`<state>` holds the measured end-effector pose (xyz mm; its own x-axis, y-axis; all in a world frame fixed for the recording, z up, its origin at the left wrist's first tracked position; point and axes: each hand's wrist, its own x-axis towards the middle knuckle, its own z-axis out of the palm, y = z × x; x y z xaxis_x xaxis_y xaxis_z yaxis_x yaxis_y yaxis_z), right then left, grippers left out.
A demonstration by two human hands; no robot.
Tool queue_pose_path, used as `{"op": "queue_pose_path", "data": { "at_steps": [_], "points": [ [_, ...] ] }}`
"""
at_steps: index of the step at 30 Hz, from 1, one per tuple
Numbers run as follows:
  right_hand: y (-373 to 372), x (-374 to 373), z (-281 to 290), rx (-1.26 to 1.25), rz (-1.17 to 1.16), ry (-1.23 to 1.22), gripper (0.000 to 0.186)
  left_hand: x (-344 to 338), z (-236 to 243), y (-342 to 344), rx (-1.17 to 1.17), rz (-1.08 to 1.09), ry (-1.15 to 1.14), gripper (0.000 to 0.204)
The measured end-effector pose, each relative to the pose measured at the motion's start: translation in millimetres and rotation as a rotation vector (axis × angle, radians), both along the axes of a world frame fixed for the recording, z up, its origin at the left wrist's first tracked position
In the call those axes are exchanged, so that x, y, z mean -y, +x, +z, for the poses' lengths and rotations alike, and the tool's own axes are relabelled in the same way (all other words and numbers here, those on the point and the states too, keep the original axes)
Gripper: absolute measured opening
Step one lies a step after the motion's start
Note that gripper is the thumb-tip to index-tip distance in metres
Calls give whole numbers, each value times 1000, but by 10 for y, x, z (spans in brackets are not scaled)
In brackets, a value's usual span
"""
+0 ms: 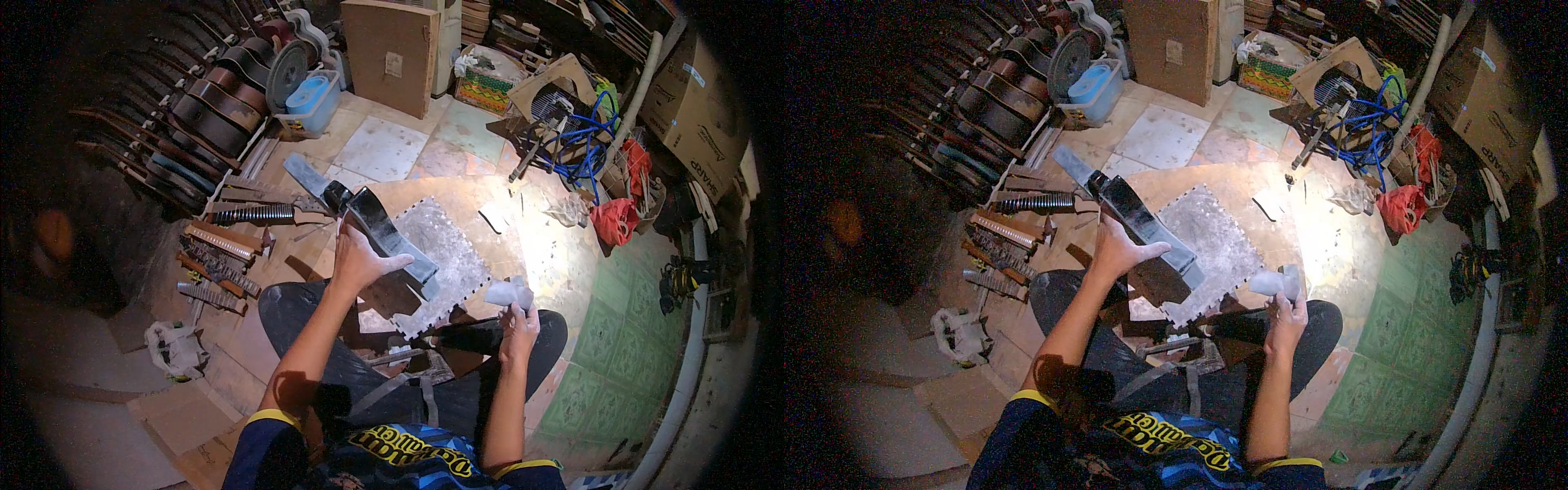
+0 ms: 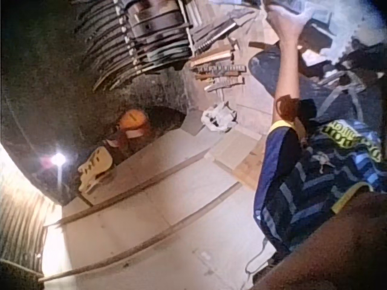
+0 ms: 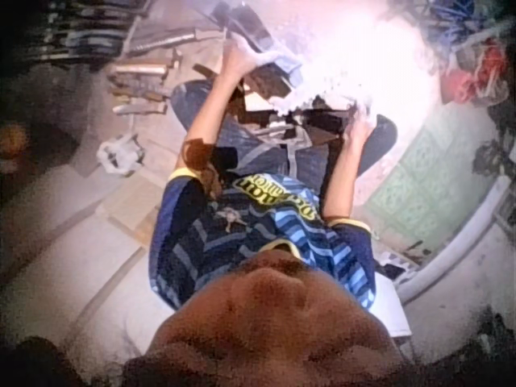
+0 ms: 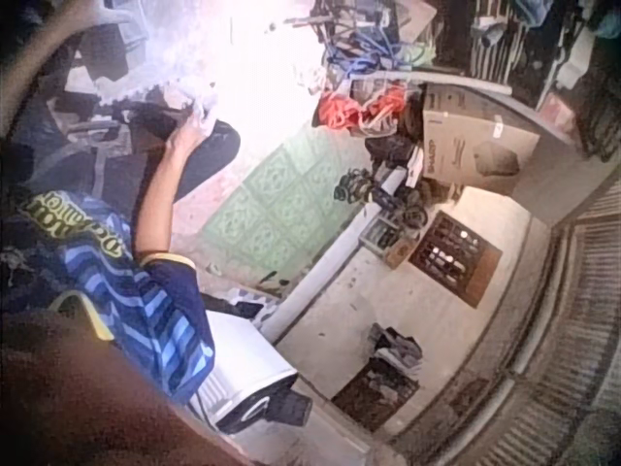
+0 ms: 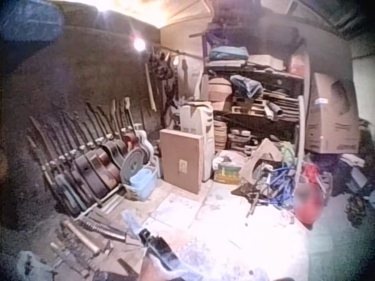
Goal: The person sands the surface of a dark instrument body using a block-shaped sanding tool, rotating the object to work on different edges and flat surfaces.
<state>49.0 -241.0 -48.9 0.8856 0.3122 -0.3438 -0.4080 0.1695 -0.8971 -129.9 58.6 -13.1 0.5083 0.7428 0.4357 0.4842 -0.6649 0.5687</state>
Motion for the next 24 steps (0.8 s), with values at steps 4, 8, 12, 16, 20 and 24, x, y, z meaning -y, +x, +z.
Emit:
{"op": "queue_pose_path", "data": {
  "at_steps": [4,8,12,16,20,24],
  "points": [
    [-17,-17,51,25,71,38,29,-14,17,-4,10,34,-182,96],
    [-38,5,-44,-41,105,44,42,8,24,28,-4,128,-75,62],
    [-45,76,-147,-106,54,111,38,24,135,-19,-85,113,-50,53],
    [-38,103,-109,-210,4,256,38,16,193,-159,-175,31,65,55],
    [-4,117,-92,-182,38,204,49,201,520,-226,-228,-77,112,62],
    [38,168,-87,-259,133,99,43,351,789,-156,-326,-203,-23,77]
  ]
}}
